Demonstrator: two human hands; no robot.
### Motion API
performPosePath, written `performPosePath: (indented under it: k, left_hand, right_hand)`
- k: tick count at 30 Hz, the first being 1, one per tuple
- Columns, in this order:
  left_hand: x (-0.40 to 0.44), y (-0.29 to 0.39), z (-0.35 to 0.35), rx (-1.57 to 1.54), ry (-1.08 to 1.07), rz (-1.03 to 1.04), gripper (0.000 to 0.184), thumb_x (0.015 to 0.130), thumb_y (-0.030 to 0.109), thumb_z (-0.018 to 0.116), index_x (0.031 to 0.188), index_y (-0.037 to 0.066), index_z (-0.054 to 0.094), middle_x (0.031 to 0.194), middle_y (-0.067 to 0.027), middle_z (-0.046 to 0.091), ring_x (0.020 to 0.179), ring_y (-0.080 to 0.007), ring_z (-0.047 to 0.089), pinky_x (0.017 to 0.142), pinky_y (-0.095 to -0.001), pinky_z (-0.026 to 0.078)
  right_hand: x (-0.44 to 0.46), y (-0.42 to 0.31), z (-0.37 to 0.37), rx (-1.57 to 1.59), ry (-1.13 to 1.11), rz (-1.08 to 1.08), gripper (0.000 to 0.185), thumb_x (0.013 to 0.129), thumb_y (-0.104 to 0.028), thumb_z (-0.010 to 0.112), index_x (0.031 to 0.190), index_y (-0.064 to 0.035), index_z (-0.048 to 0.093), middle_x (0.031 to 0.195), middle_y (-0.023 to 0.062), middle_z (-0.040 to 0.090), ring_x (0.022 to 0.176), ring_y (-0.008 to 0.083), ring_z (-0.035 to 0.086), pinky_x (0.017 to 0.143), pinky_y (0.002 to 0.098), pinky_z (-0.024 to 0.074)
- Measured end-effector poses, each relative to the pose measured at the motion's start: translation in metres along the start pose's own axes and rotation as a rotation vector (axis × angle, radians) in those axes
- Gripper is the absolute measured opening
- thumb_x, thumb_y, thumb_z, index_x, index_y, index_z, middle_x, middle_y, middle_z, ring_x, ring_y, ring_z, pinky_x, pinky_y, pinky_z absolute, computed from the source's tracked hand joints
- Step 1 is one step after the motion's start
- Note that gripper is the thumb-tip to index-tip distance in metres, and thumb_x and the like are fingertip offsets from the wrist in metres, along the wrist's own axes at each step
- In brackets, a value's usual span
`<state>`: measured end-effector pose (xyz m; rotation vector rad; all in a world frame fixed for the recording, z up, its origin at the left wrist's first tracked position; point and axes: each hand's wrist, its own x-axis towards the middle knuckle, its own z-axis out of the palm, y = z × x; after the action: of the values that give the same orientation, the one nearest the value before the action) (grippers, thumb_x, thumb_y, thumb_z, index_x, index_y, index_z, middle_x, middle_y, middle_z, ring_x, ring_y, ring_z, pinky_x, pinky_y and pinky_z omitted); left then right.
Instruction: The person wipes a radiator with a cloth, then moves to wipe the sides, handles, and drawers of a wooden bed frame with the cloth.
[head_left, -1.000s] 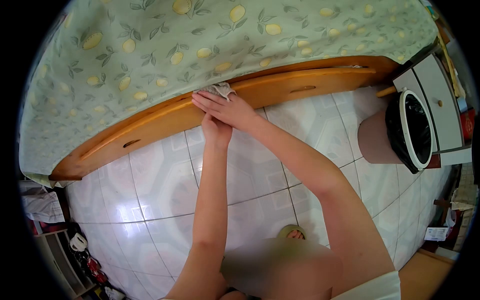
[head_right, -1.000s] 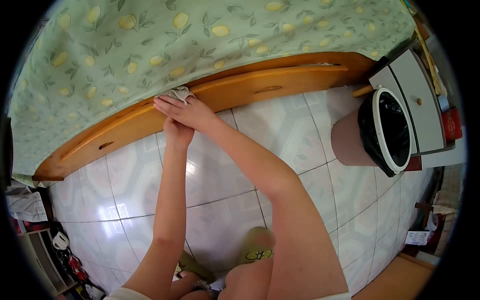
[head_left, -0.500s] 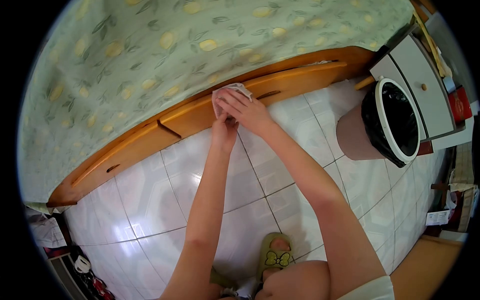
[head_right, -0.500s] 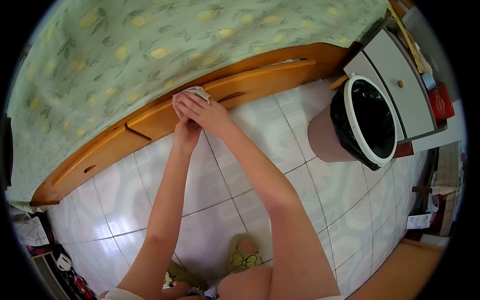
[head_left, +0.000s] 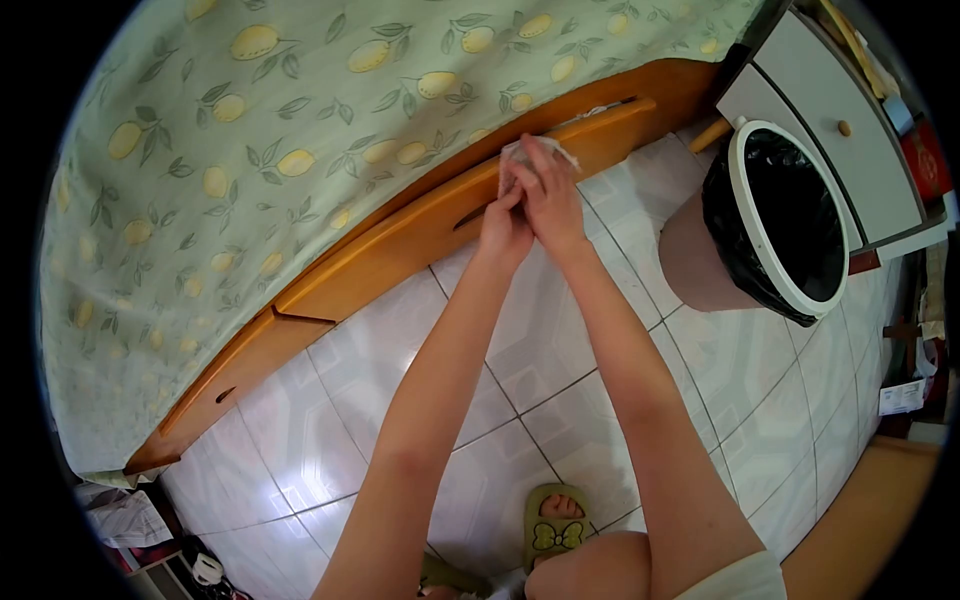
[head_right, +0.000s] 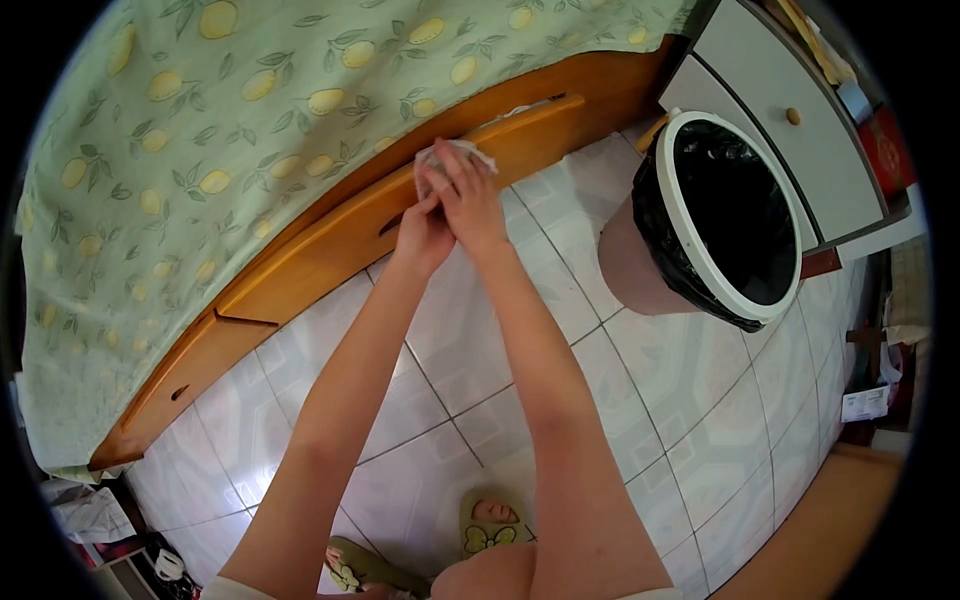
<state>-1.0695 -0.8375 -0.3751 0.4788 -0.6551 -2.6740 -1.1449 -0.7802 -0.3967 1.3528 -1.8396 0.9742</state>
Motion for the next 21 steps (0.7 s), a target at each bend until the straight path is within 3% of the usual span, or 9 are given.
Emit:
performPosePath:
  k: [5,7,13,17,21]
  left_hand:
    - [0.026,-0.016,0.009,0.115,0.043,-0.164,0.038,0.099,0.020,0.037,0.135,0.007,0.037,0.136,-0.0077,0.043,0.123,-0.0217,0.043,0.103,-0.0358,0.035]
    - [0.027,-0.019,0.009,0.163,0.092,-0.145,0.038,0.099,0.020,0.038,0.133,0.005,0.039,0.134,-0.0083,0.045,0.121,-0.0215,0.044,0.102,-0.0349,0.037]
    - [0.013,-0.018,-0.004,0.187,0.134,-0.095,0.036,0.099,0.019,0.039,0.131,0.002,0.042,0.130,-0.0091,0.048,0.119,-0.0204,0.046,0.101,-0.0328,0.037]
    - [-0.001,-0.010,-0.021,0.234,0.175,-0.118,0.036,0.098,0.019,0.040,0.130,0.001,0.043,0.130,-0.0084,0.049,0.120,-0.0198,0.044,0.102,-0.0319,0.034]
    - [-0.022,0.003,-0.011,0.472,0.111,-0.096,0.041,0.097,0.020,0.042,0.132,0.000,0.042,0.133,-0.0096,0.047,0.124,-0.0193,0.042,0.102,-0.0305,0.032]
  right_hand:
    - [-0.002,0.006,-0.011,0.001,0.006,0.322,0.042,0.078,0.000,0.058,0.117,-0.0113,0.048,0.140,0.0109,0.035,0.123,0.0340,0.041,0.100,0.0425,0.0388]
    - [-0.002,0.002,-0.009,0.002,0.039,0.407,0.043,0.078,0.002,0.058,0.117,-0.0111,0.048,0.140,0.0119,0.034,0.123,0.0347,0.040,0.099,0.0412,0.0391]
    - [-0.006,-0.015,0.002,0.085,0.153,0.665,0.049,0.080,0.005,0.053,0.127,0.0018,0.039,0.140,0.0198,0.028,0.127,0.0378,0.034,0.101,0.0396,0.0356]
    - [-0.013,-0.033,0.000,0.042,0.084,0.745,0.056,0.081,0.004,0.054,0.133,0.0038,0.033,0.139,0.0214,0.027,0.128,0.0397,0.029,0.104,0.0412,0.0311]
    - [-0.014,-0.039,0.009,0.081,0.078,0.789,0.060,0.084,-0.001,0.052,0.138,0.0044,0.026,0.142,0.0232,0.023,0.129,0.0420,0.027,0.105,0.0429,0.0303]
